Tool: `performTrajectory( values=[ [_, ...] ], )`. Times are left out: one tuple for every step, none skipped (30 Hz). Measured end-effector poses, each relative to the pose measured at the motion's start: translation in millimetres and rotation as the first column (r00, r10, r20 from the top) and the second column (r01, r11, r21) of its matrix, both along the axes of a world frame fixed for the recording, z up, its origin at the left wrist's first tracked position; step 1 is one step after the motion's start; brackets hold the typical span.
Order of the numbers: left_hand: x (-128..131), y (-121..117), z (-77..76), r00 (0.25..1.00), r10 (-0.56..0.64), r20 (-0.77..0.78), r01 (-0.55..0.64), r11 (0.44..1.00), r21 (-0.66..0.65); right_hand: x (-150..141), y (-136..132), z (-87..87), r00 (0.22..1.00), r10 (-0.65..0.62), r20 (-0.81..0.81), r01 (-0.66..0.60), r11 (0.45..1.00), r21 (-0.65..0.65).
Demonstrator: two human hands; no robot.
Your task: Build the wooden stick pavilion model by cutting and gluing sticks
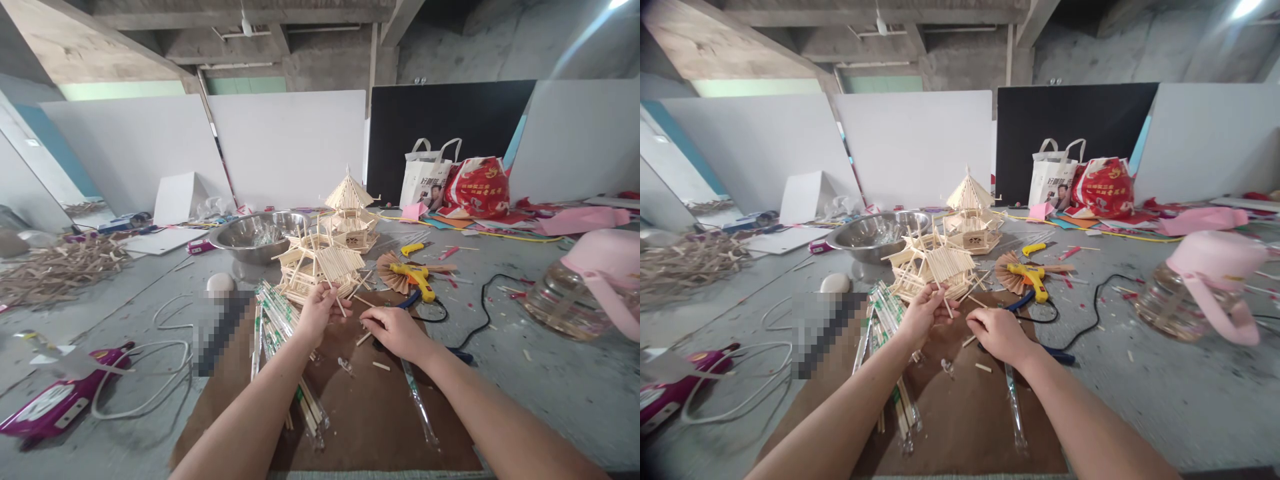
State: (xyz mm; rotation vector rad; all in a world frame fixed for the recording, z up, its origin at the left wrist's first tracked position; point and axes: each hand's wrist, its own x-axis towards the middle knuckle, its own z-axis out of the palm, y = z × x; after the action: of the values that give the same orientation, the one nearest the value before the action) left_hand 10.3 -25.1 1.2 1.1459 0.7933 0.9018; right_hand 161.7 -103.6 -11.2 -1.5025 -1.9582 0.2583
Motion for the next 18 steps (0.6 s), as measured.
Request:
performTrajectory(
  values=[
    [-0.1, 0.1, -0.2, 1.0, -0.001, -0.002, 0.001, 1.0, 0.001, -0.1, -0.1, 0.2, 1.0, -0.001, -0.001, 0.001, 1.0, 0.001],
    [-0.1, 0.1, -0.2, 1.0, -0.001, -0.003, 0.001, 1.0, 0.001, -0.2, -0.3, 0.4, 1.0, -0.001, 0.0, 0.001, 1.0, 0.001],
    [0.0, -0.1, -0.1, 1.0, 0.001, -0.005, -0.001, 1.0, -0.001, -0.3, -0.4, 0.7, 1.0, -0.002, 0.0, 0.002, 1.0, 0.002],
    [0.1, -0.3, 0.2, 1.0, 0.003, -0.006, -0.003, 1.0, -0.003, -0.3, -0.6, 0.8, 1.0, -0.003, 0.0, 0.003, 1.0, 0.003],
    [0.2, -0.5, 0.6, 1.0, 0.006, -0.005, -0.006, 1.0, -0.006, -0.3, -0.7, 1.0, 1.0, -0.004, 0.0, 0.004, 1.0, 0.003],
    [0.4, -0.8, 1.0, 1.0, 0.01, -0.003, -0.01, 1.0, -0.008, -0.2, -0.7, 1.0, 1.0, -0.004, 0.001, 0.004, 1.0, 0.002],
    [0.5, -0.9, 1.3, 1.0, 0.012, -0.001, -0.012, 1.0, -0.01, -0.1, -0.7, 1.0, 1.0, -0.005, 0.003, 0.005, 1.0, -0.001],
    [0.5, -1.0, 1.4, 1.0, 0.013, 0.0, -0.013, 1.0, -0.01, 0.1, -0.7, 1.0, 1.0, -0.006, 0.004, 0.006, 1.0, -0.004],
    [0.5, -0.8, 1.3, 1.0, 0.012, 0.0, -0.012, 1.0, -0.009, 0.2, -0.6, 1.0, 1.0, -0.007, 0.006, 0.007, 1.0, -0.006],
    [0.4, -0.6, 1.1, 1.0, 0.01, 0.0, -0.01, 1.0, -0.006, 0.3, -0.6, 1.0, 1.0, -0.007, 0.008, 0.007, 1.0, -0.007],
    [0.3, -0.2, 0.7, 1.0, 0.007, -0.002, -0.007, 1.0, -0.003, 0.4, -0.6, 1.1, 1.0, -0.007, 0.009, 0.007, 1.0, -0.008],
    [0.1, 0.1, 0.3, 1.0, 0.004, -0.004, -0.004, 1.0, 0.0, 0.5, -0.5, 1.0, 1.0, -0.007, 0.01, 0.007, 1.0, -0.01],
    [0.0, 0.4, -0.1, 1.0, 0.003, -0.006, -0.003, 1.0, 0.002, 0.5, -0.5, 1.0, 1.0, -0.008, 0.01, 0.008, 1.0, -0.009],
    [-0.1, 0.6, -0.4, 1.0, 0.002, -0.006, -0.002, 1.0, 0.004, 0.5, -0.5, 0.8, 1.0, -0.008, 0.011, 0.008, 1.0, -0.009],
    [-0.1, 0.7, -0.6, 1.0, 0.002, -0.007, -0.002, 1.0, 0.005, 0.5, -0.4, 0.6, 1.0, -0.008, 0.01, 0.008, 1.0, -0.009],
    [0.0, 0.6, -0.6, 1.0, 0.002, -0.007, -0.002, 1.0, 0.006, 0.5, -0.4, 0.3, 1.0, -0.008, 0.01, 0.008, 1.0, -0.008],
    [0.1, 0.4, -0.5, 1.0, 0.003, -0.008, -0.003, 1.0, 0.006, 0.5, -0.4, 0.0, 1.0, -0.007, 0.01, 0.007, 1.0, -0.006],
    [0.2, 0.2, -0.3, 1.0, 0.004, -0.009, -0.004, 1.0, 0.005, 0.4, -0.4, -0.3, 1.0, -0.005, 0.01, 0.005, 1.0, -0.005]
  ],
)
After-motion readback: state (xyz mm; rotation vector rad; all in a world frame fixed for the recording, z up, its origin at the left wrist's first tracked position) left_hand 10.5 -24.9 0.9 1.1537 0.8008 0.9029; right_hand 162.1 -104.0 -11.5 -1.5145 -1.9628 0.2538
